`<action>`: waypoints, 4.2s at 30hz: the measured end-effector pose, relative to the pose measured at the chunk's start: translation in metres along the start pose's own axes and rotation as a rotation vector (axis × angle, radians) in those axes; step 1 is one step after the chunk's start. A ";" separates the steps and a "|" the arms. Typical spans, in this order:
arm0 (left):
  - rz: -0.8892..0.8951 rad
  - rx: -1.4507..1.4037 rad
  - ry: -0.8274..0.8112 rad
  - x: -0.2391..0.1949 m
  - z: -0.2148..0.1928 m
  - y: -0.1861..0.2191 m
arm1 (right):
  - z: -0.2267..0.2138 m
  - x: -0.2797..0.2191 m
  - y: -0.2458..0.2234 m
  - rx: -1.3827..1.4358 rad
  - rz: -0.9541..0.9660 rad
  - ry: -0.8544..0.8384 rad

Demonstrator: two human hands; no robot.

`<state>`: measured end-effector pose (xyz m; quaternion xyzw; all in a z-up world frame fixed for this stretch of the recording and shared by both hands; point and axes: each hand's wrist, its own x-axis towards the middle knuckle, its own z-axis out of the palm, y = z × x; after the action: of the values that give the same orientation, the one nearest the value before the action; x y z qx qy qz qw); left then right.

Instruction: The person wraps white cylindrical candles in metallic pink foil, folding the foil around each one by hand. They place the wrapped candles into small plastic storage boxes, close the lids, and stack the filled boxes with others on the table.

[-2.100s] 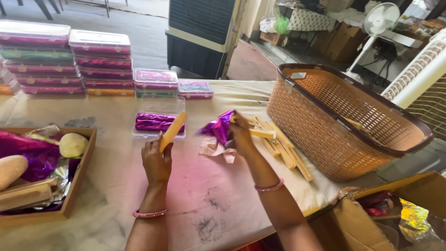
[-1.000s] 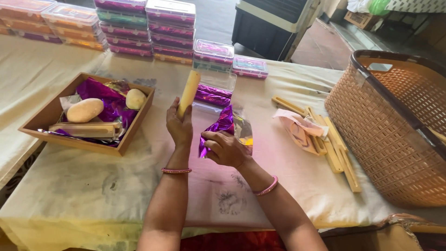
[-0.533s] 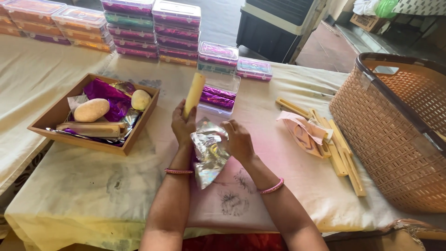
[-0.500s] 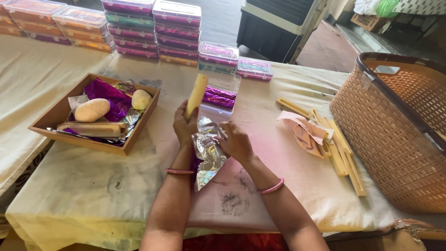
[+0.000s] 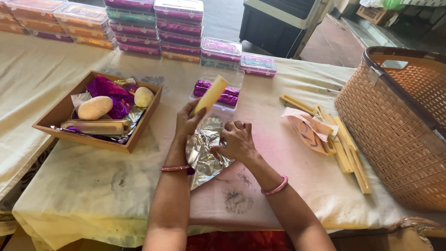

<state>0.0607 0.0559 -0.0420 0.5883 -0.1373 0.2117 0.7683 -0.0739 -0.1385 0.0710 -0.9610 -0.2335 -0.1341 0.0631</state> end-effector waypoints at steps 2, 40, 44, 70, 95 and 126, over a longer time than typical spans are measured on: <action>-0.082 0.003 -0.107 -0.006 0.000 0.013 | 0.018 0.004 0.010 -0.018 0.045 -0.124; -0.092 0.987 -0.718 -0.029 0.016 0.071 | 0.033 0.013 0.036 0.065 -0.208 0.430; -0.141 1.067 -0.714 -0.031 0.017 0.074 | 0.034 0.015 0.074 0.509 0.217 0.135; 0.136 1.159 -0.541 -0.055 0.041 0.063 | 0.058 0.046 0.104 0.792 0.300 0.297; 0.143 1.176 -0.295 -0.049 0.038 0.068 | -0.001 -0.023 0.023 0.205 -0.537 0.384; 0.196 1.086 -0.436 -0.066 0.028 0.063 | -0.162 -0.471 0.369 0.966 0.688 0.458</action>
<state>-0.0270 0.0322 -0.0115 0.9117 -0.2177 0.1959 0.2882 -0.3417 -0.6977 0.0693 -0.7913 0.0737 -0.1876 0.5772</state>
